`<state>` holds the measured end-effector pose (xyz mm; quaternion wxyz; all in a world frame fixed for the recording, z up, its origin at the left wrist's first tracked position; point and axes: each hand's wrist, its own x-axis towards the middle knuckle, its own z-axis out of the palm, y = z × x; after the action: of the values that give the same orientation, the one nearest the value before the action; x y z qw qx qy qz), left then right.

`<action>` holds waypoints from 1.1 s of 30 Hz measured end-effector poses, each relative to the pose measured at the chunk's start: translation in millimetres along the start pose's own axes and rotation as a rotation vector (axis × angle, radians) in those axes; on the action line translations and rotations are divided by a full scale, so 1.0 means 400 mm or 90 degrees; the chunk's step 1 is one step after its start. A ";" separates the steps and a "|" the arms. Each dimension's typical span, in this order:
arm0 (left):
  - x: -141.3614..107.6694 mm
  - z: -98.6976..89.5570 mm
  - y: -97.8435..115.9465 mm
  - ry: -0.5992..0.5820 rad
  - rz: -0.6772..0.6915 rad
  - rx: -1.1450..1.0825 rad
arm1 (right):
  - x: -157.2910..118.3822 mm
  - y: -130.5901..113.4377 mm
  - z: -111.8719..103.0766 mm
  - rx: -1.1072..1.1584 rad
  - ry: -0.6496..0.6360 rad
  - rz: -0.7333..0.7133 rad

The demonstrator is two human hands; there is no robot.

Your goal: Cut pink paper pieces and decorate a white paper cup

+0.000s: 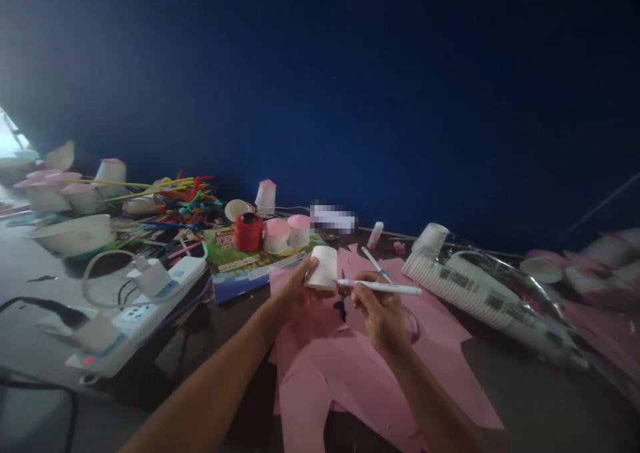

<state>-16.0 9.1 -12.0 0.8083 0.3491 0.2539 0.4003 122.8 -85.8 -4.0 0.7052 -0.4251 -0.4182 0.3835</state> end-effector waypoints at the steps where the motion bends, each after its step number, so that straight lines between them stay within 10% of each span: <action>1: 0.002 -0.001 -0.001 0.007 0.002 -0.006 | -0.002 0.002 -0.001 -0.024 -0.006 -0.010; 33: 0.021 -0.035 -0.029 -0.060 0.027 0.040 | -0.002 -0.001 0.002 -0.160 -0.021 -0.033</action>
<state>-15.6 16.0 -30.6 0.7994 0.3983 0.2208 0.3919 121.9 -86.5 -3.6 0.6489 -0.4929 -0.4856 0.3164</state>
